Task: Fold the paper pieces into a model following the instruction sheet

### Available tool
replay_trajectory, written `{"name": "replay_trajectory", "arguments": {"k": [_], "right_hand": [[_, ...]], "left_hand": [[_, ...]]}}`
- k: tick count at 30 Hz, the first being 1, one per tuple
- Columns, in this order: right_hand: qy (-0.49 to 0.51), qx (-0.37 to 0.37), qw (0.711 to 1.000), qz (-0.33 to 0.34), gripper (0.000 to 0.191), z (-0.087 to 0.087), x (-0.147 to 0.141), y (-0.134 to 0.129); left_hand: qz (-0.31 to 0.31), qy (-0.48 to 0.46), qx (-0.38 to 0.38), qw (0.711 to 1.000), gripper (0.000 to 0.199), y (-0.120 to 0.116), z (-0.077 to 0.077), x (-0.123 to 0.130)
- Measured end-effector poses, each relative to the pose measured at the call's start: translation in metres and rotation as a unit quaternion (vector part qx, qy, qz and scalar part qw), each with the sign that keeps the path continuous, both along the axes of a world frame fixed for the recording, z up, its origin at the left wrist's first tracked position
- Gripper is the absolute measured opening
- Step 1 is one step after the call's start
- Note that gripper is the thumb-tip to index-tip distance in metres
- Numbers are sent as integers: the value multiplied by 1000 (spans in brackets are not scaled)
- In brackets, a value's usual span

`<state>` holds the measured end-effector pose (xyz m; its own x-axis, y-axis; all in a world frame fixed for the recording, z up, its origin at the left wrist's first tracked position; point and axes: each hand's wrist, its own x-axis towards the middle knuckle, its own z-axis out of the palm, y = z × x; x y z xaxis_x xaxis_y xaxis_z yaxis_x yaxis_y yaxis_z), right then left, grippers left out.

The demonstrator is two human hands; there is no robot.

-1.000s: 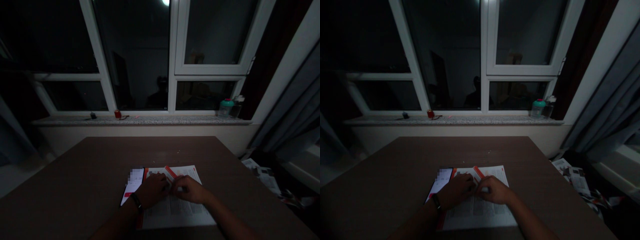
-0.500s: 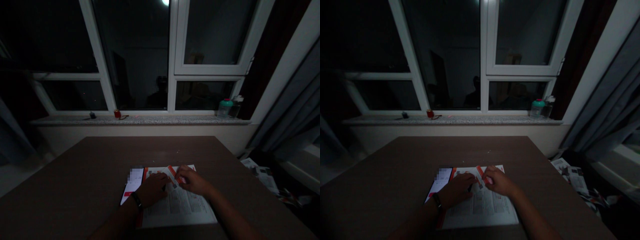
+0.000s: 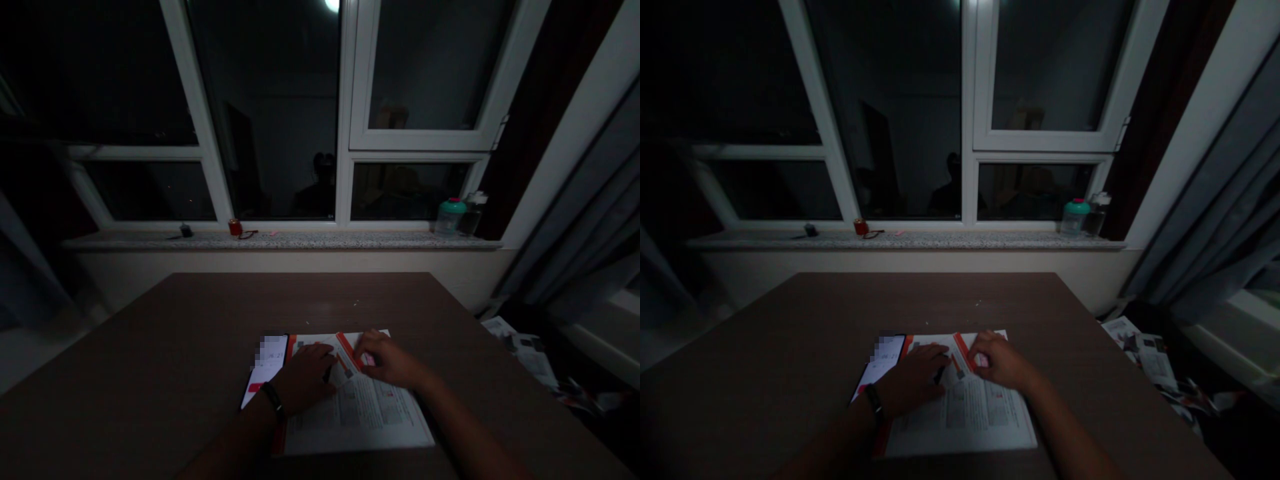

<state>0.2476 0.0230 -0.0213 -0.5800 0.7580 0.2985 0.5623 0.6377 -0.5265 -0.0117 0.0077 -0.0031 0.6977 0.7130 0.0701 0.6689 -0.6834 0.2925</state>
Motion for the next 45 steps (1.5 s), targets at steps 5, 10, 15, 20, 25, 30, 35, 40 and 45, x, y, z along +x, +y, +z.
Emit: {"name": "replay_trajectory", "arguments": {"k": [5, 10, 15, 20, 25, 30, 35, 40, 45], "right_hand": [[4, 21, 999, 30, 5, 1, -2, 0], [11, 30, 999, 34, 11, 1, -6, -1], [16, 32, 999, 15, 12, 0, -9, -2], [20, 38, 999, -11, 11, -1, -11, -1], [19, 26, 998, -45, 6, -4, -13, 1], [15, 25, 997, -69, 7, -8, -15, 2], [12, 28, 996, -87, 9, -16, -17, 5], [15, 46, 995, -89, 10, -17, -22, 6], [13, 46, 994, -98, 11, -14, -27, 4]], "left_hand": [[-14, -3, 13, 1000, 35, -1, 3, 3], [-10, -1, 16, 1000, 40, -2, 4, 4], [-6, 4, 6, 1000, 41, -2, 4, 4], [-7, 6, 16, 1000, 40, -3, 2, 5], [-28, 6, 7, 1000, 35, -4, 4, 8], [-58, -5, 6, 998, 36, -5, 3, 9], [-82, -29, -20, 996, 49, -6, 5, 7], [-108, -6, -8, 994, 54, -9, 10, 8], [-119, 10, 21, 993, 54, -8, 7, 7]]}}
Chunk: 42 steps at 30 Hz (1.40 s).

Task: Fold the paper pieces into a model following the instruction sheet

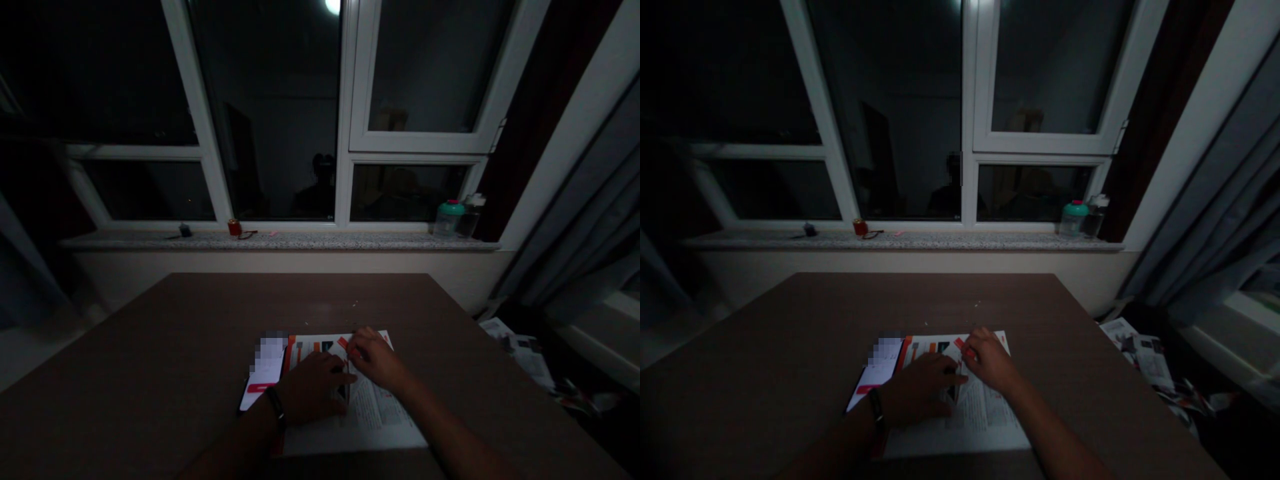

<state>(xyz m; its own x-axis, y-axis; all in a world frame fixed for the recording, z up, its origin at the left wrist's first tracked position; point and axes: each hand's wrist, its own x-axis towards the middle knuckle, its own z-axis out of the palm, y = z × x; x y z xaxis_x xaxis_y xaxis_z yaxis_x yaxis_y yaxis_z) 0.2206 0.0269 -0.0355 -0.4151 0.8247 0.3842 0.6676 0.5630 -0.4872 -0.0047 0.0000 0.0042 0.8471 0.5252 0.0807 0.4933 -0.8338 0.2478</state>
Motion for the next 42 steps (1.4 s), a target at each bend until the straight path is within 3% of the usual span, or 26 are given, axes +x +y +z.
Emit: {"name": "replay_trajectory", "arguments": {"k": [11, 24, 32, 42], "right_hand": [[33, 15, 999, -7, 8, 5, 5, -1], [-1, -7, 997, 83, 25, 9, 8, -7], [-35, -28, 995, 88, 33, 13, 7, -11], [-48, -39, 994, 91, 35, 13, 6, -14]], "left_hand": [[34, -3, 0, 999, 57, 2, -4, 0], [55, 9, 26, 998, 61, 4, -7, -1], [48, 15, 11, 999, 48, 3, 1, -1], [43, 26, 33, 998, 37, 2, 0, -1]]}}
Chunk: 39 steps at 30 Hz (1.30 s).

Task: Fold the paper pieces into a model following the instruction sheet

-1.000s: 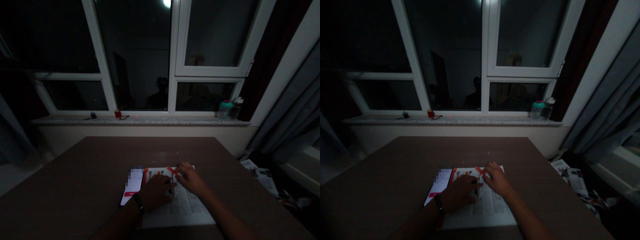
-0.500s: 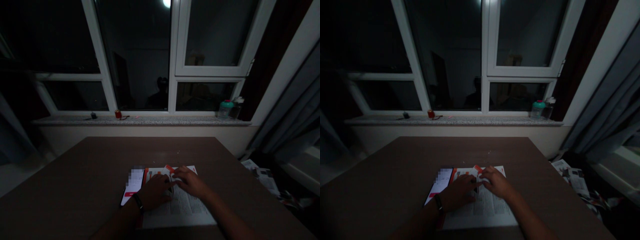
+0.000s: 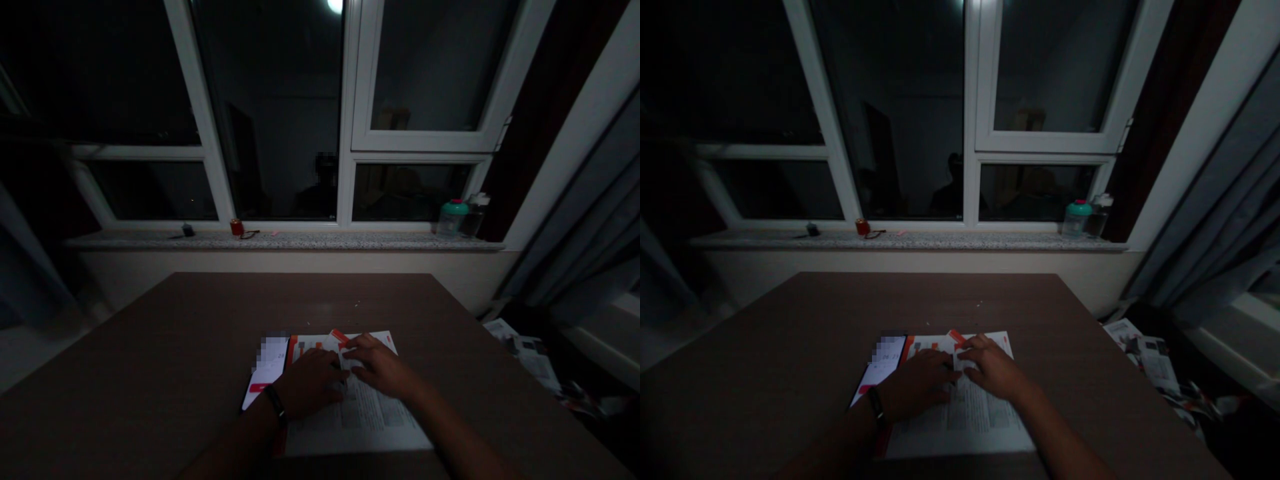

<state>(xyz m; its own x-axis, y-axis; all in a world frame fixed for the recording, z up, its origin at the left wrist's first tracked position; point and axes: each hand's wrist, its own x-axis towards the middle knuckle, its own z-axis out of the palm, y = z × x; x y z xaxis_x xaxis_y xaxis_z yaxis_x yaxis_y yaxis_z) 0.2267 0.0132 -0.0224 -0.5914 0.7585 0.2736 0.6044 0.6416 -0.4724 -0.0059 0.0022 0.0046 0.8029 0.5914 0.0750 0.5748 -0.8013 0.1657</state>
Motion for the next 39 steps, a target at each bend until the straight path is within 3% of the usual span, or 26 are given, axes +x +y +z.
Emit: {"name": "replay_trajectory", "arguments": {"k": [14, 20, 31, 39], "right_hand": [[-3, -4, 1000, -10, 35, -2, -1, 0], [-9, 11, 999, -39, 28, -10, -5, 2], [-34, 2, 997, -75, 25, 1, -16, -4], [-31, -5, 996, -84, 26, -1, -16, -4]], "left_hand": [[-54, -14, 16, 998, 32, 1, -4, -3], [-57, -11, -3, 998, 24, 0, 2, -3], [-50, 1, -7, 999, 26, -1, 1, -2], [-44, -36, -43, 997, 30, 2, -5, -5]]}}
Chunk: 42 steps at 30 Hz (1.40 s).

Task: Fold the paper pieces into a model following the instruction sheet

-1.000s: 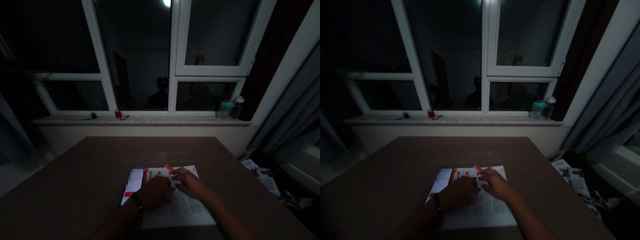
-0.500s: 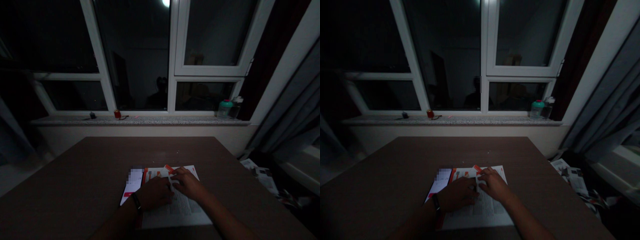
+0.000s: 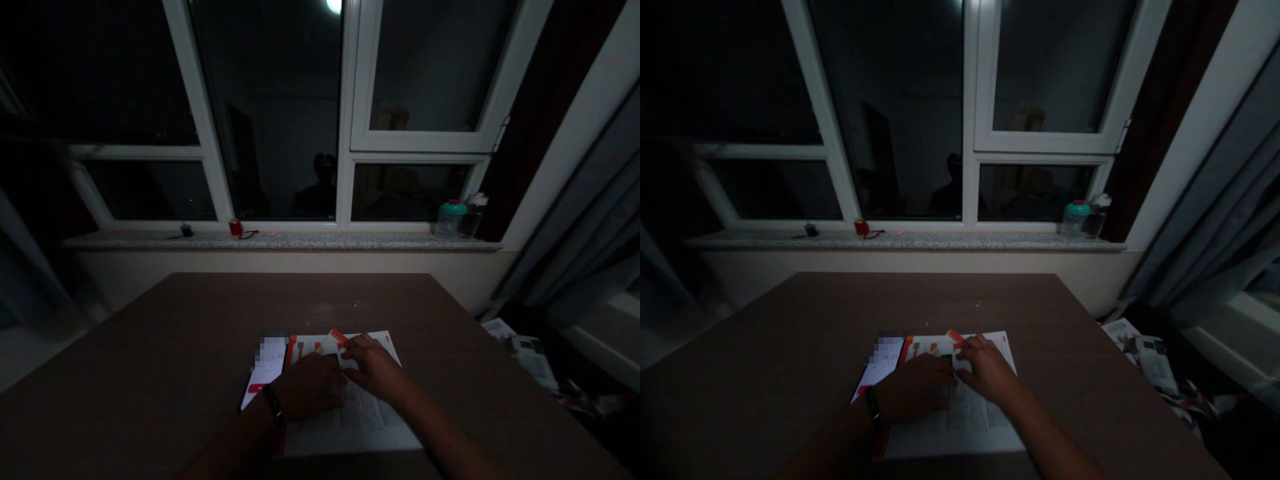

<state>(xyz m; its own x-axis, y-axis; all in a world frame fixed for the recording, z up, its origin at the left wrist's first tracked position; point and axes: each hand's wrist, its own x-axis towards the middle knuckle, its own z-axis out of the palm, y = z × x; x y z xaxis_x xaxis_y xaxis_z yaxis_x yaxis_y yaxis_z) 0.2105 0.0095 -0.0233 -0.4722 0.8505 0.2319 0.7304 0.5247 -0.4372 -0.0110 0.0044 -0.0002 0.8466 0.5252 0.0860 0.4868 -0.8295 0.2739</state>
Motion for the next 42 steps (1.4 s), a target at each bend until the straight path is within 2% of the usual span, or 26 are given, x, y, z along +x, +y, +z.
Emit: {"name": "replay_trajectory", "arguments": {"k": [8, 26, 42], "right_hand": [[-2, -2, 1000, -1, 27, -1, 0, 0], [-5, 3, 1000, -11, 26, 0, -1, -1], [-48, 0, 999, 11, 50, 12, 0, -13]], "left_hand": [[-3, 17, -3, 1000, 28, -3, 7, 3], [-2, 28, -13, 1000, 18, -5, 10, 4], [29, 16, -32, 999, 27, -7, 9, 2]]}}
